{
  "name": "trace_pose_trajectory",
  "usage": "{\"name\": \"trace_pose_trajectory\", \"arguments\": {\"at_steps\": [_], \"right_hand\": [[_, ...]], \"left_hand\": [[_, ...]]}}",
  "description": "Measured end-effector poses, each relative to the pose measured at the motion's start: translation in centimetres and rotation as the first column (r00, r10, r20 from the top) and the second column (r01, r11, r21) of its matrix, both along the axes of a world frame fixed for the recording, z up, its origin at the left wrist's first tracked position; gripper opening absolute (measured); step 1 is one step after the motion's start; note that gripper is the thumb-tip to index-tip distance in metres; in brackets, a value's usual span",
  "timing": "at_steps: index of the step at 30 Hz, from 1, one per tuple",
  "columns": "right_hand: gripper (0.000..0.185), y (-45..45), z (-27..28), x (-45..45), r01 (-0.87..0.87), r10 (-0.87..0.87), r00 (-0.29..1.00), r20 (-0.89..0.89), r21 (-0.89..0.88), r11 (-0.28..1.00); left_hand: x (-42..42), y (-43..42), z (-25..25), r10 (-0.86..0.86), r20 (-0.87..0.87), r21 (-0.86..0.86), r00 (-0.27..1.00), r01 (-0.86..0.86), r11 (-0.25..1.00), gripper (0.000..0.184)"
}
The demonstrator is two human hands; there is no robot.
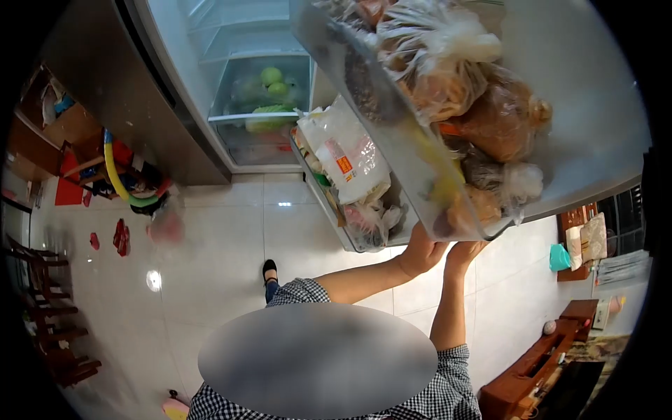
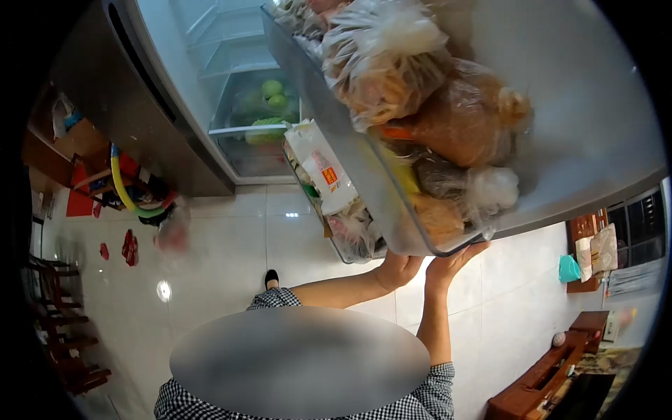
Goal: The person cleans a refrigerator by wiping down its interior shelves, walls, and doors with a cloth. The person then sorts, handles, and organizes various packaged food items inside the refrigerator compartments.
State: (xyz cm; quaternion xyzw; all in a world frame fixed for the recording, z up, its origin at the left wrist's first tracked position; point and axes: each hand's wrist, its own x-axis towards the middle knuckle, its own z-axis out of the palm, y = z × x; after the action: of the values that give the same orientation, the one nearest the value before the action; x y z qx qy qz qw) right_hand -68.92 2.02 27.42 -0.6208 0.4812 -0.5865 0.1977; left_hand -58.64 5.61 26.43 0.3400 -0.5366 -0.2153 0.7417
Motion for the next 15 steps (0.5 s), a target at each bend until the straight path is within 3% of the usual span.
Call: {"name": "trace_pose_trajectory", "arguments": {"at_steps": [2,3,6,9,11,15], "right_hand": [[0.059,0.7,1.4,1.7,0.086,-0.086,0.996,0.01,-0.049,0.995],[0.061,0.7,1.5,1.6,0.063,-0.062,0.998,0.027,-0.015,0.998],[0.064,0.2,1.3,1.5,0.022,-0.021,1.0,0.022,-0.056,0.998],[0.066,0.3,1.8,2.0,0.004,0.0,0.998,0.059,-0.082,0.997],[0.067,0.2,1.5,1.8,-0.05,0.059,0.991,0.122,-0.074,0.996],[0.066,0.4,1.8,1.9,-0.073,0.081,0.982,0.172,-0.048,0.996]], "left_hand": [[0.4,0.0,-2.2,-0.012,0.06,0.052,0.998,0.009,0.999,0.023],[0.8,0.1,-3.9,-0.154,0.073,0.169,0.985,0.14,0.976,0.035],[1.9,2.0,-6.1,-0.171,-0.003,0.404,0.985,0.158,0.901,0.037],[1.5,2.1,-5.7,-0.102,0.04,0.336,0.994,0.083,0.938,0.036],[1.2,1.5,-2.6,0.04,0.077,0.155,0.996,-0.052,0.987,0.027],[0.0,0.7,1.2,0.107,0.07,-0.02,0.992,-0.106,0.994,0.022]]}}
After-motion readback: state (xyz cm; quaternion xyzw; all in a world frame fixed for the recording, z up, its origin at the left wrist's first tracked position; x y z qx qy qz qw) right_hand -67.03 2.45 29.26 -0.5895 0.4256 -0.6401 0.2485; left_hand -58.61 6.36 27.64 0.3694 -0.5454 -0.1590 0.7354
